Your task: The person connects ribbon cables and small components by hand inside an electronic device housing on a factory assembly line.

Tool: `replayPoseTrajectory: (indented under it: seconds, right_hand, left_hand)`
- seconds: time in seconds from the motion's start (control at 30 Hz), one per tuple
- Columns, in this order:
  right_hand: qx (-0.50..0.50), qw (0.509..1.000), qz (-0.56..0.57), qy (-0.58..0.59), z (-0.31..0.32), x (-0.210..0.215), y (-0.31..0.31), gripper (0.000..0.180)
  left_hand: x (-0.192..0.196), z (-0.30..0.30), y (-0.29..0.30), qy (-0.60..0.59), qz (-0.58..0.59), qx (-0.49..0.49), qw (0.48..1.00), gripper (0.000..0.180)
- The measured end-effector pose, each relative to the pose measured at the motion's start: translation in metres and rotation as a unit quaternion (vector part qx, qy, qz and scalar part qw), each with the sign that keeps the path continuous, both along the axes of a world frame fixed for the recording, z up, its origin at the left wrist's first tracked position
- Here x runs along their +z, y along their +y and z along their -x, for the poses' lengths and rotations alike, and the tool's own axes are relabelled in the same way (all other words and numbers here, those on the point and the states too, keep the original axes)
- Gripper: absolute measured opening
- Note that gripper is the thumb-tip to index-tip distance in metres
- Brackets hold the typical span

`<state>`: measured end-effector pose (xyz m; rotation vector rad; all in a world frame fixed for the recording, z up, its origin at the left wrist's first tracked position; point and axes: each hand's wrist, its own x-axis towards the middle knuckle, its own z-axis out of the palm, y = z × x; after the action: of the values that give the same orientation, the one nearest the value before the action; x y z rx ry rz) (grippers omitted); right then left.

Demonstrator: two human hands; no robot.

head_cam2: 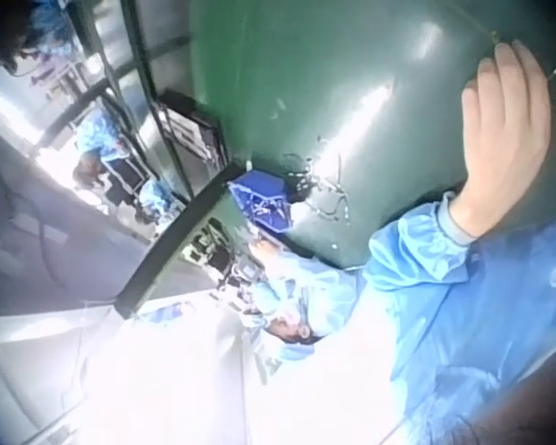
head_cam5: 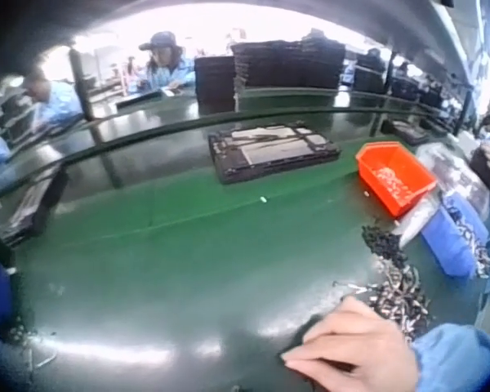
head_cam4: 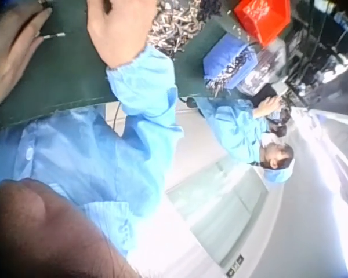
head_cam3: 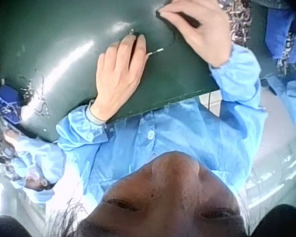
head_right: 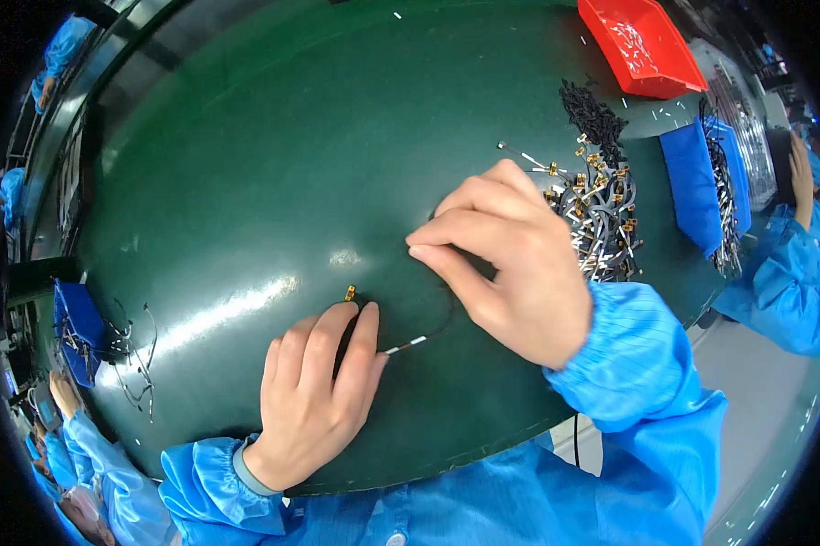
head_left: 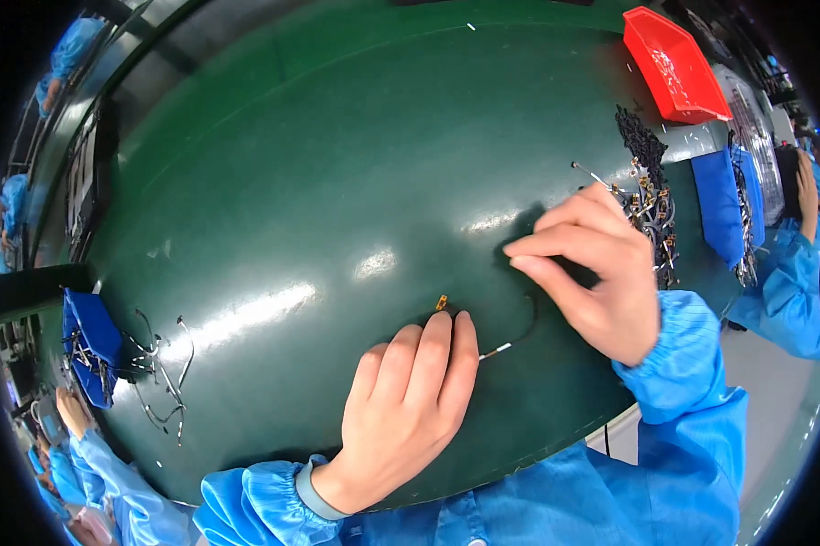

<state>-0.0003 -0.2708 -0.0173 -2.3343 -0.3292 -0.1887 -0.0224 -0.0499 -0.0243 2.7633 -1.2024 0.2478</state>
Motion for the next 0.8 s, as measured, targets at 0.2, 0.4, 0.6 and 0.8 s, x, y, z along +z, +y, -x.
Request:
replayPoseTrajectory:
  seconds: [0.2, 0.4, 0.6, 0.8]
  right_hand:
    - [-0.084, 0.995, 0.043, -0.015, -0.008, -0.001, -0.002, 0.021]
    - [0.017, 0.993, 0.099, -0.063, -0.008, 0.004, -0.007, 0.02]
    - [-0.003, 0.991, 0.116, -0.067, -0.007, -0.006, 0.0, 0.018]
    - [-0.052, 0.981, 0.161, -0.093, -0.003, -0.011, 0.015, 0.026]
  left_hand:
    - [-0.002, -0.001, 0.004, -0.024, 0.022, -0.007, 0.999, 0.026]
    - [-0.002, 0.001, 0.005, 0.048, 0.044, -0.015, 0.998, 0.042]
    - [-0.002, -0.002, 0.004, 0.064, 0.059, -0.021, 0.996, 0.045]
    - [-0.005, -0.002, 0.001, 0.036, 0.05, -0.004, 0.998, 0.036]
